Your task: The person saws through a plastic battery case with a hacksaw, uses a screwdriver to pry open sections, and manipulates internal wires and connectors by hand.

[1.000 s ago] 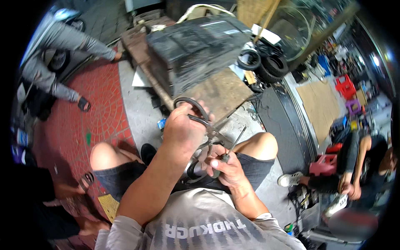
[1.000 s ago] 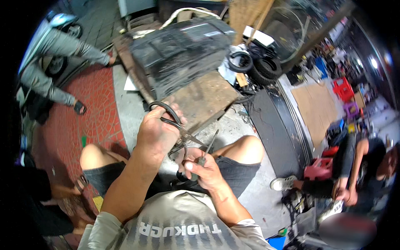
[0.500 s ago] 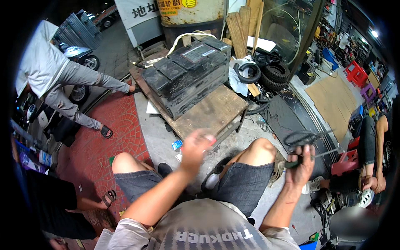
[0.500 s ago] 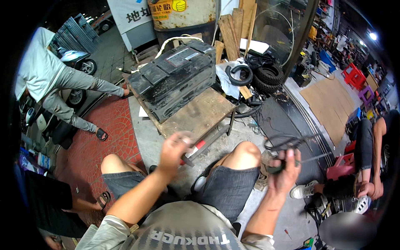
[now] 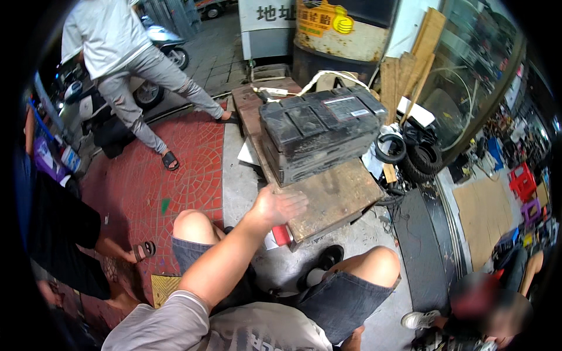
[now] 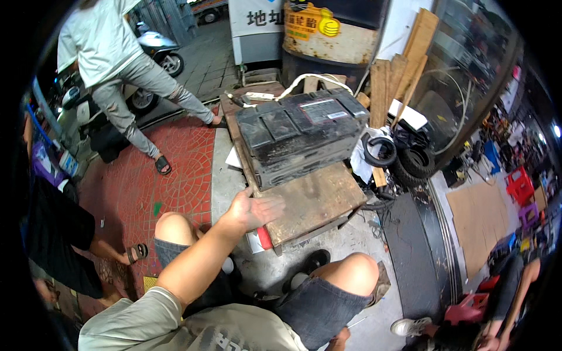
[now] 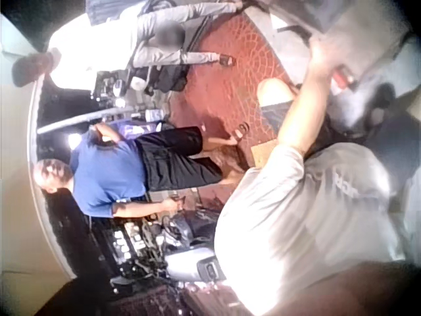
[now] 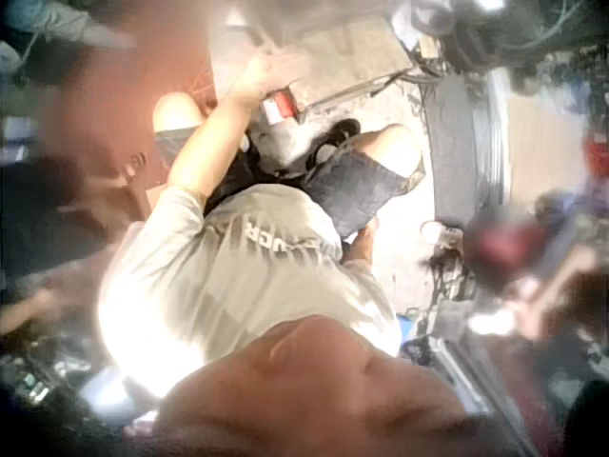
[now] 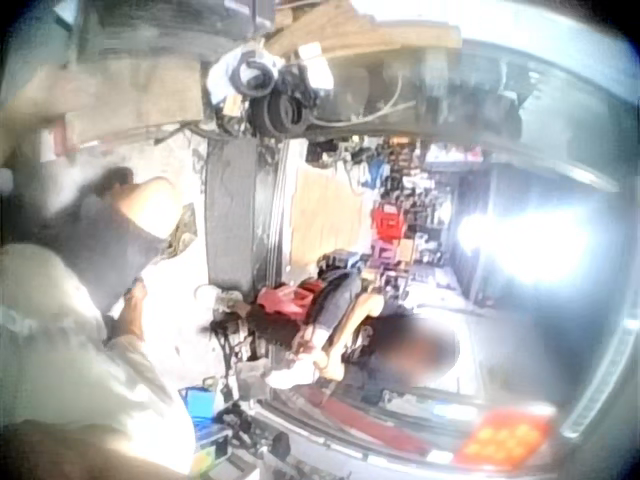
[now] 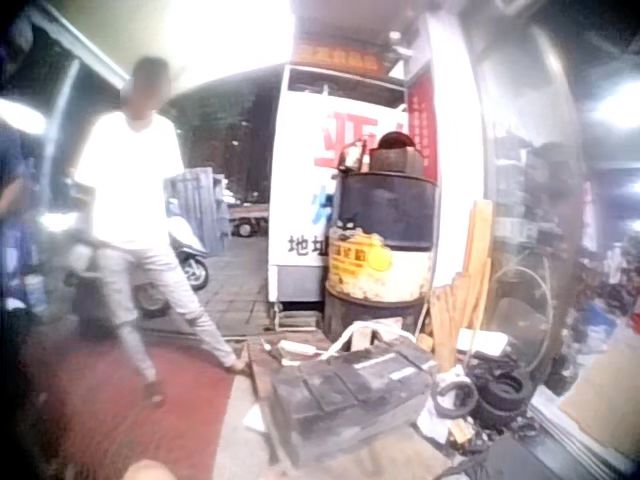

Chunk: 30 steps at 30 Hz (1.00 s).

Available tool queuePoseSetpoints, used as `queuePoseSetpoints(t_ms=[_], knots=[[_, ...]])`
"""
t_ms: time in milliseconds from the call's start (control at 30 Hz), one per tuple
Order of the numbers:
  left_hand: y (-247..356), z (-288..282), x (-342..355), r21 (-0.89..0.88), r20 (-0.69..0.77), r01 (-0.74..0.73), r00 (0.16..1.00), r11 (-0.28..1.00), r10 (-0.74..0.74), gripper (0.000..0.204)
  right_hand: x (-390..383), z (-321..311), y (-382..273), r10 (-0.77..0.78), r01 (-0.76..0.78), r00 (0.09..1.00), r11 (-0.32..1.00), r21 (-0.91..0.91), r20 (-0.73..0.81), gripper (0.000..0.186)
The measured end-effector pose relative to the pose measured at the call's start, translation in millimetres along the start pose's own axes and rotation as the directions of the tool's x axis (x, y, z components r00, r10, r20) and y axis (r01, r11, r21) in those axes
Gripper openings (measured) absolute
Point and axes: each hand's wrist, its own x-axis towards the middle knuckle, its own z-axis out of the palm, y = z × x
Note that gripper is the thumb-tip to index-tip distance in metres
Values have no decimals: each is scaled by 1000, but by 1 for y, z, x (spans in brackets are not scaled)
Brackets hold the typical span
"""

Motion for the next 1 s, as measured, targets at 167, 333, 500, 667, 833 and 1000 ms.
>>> queuePoseSetpoints(t_ms=[167,333,500,667,833,1000], knots=[[4,-8,11,-196,7,-65,998,978,67,90,-9,30,-11,121,-119,992,904,-410,-21,29],[-26,43,54,-349,253,82,968,934,9,86,111,-45,-297,-786,498,598,214,-840,154,31],[11,4,19,-349,-13,-142,989,926,147,85,-243,383,-494,-793,982,178,177,-60,583,39],[9,16,29,-407,56,-54,995,912,84,82,-468,570,-480,-356,861,-403,-459,218,843,70],[16,11,31,-358,-4,-75,997,931,78,80,-496,639,-403,-191,822,-309,-547,161,932,74],[15,7,28,-358,35,-38,998,933,54,79,-495,627,-396,-245,828,-387,-516,219,889,62]])
